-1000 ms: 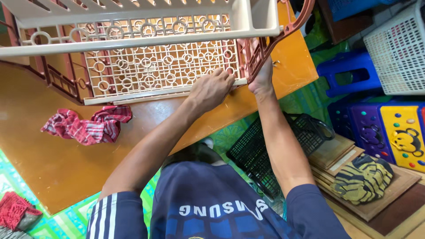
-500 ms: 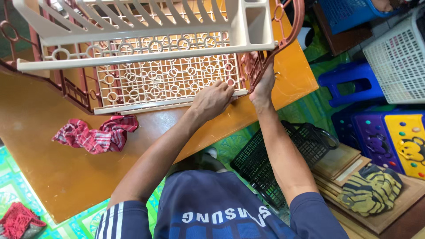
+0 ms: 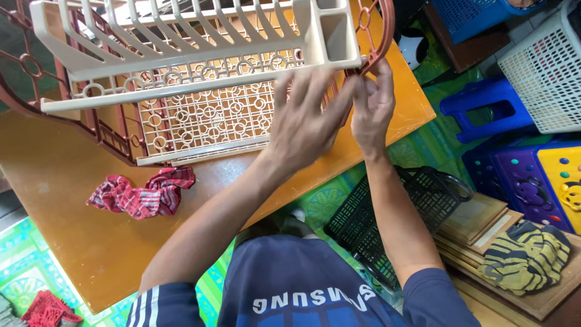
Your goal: The person assembles a plastic dish rack on a wooden table. They attach the beige upper rack to the reddish-brown base, then insert and secure a beige cutlery tray into the base using small plastic fasteners.
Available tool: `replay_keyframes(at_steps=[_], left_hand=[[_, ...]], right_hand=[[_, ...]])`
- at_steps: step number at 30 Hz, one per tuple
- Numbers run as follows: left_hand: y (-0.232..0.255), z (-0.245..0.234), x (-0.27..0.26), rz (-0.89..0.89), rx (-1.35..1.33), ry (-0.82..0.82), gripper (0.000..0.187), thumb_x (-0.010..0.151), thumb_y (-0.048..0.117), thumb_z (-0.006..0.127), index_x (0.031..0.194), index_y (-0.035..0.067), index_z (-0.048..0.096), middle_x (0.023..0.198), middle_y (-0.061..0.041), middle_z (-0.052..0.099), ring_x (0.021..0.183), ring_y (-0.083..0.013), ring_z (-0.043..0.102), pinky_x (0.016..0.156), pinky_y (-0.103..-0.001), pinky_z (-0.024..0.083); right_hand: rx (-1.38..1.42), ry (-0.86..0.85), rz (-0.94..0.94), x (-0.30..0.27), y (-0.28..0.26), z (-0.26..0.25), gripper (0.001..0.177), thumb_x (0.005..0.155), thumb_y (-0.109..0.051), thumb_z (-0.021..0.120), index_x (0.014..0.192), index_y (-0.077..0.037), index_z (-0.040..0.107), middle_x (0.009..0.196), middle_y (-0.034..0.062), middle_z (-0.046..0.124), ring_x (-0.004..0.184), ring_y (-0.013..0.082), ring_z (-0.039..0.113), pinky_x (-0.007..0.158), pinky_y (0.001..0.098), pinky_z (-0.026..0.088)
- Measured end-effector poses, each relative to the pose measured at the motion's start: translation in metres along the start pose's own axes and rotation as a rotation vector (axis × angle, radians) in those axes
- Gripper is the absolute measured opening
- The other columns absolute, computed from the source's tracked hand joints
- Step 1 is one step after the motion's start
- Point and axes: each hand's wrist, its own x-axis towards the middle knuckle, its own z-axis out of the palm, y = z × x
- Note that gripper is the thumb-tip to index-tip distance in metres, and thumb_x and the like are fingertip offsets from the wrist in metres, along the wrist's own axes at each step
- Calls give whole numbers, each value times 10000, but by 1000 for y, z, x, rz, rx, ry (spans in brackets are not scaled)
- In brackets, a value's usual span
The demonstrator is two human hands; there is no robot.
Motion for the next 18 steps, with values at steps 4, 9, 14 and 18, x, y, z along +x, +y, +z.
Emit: replay_keyframes(at_steps=[4, 9, 14, 18], left_hand=[[-16, 15, 53, -80, 155, -90, 463, 841, 160, 677, 1298, 167, 602, 1377, -180, 588, 1174, -298, 586, 977, -441, 414], [-37, 21, 62, 53, 85, -264, 240, 940, 133, 658, 1176, 89, 640, 1024, -84, 667, 1000, -274, 608, 881, -419, 474], [-45, 23, 60, 85, 27, -226, 131, 964, 136, 655, 1076, 69, 658, 919, -47, 678, 917, -241, 591, 850, -388, 469], [-44, 26, 62, 87, 26, -199, 177, 948, 240, 697, 996, 77, 648, 879, -42, 655, 898, -227, 587, 826, -383, 456]], right_hand=[[-72, 69, 23, 12, -6, 3, 329, 1149, -92, 553, 1441, 56, 521, 1287, 77, 640, 1115, 109, 631, 968, 257, 535], [-400, 90, -66, 14, -13, 2, 234, 1147, -136, 596, 1280, 47, 655, 1156, 85, 663, 1053, 118, 646, 934, 258, 531], [-466, 55, 21, 14, -22, 2, 251, 1124, -182, 613, 1273, 2, 697, 1021, 62, 583, 870, 117, 563, 764, 278, 473], [-493, 47, -72, 18, -20, 5, 267, 1159, -182, 581, 1327, 4, 672, 1037, 52, 565, 896, 120, 561, 801, 286, 490]])
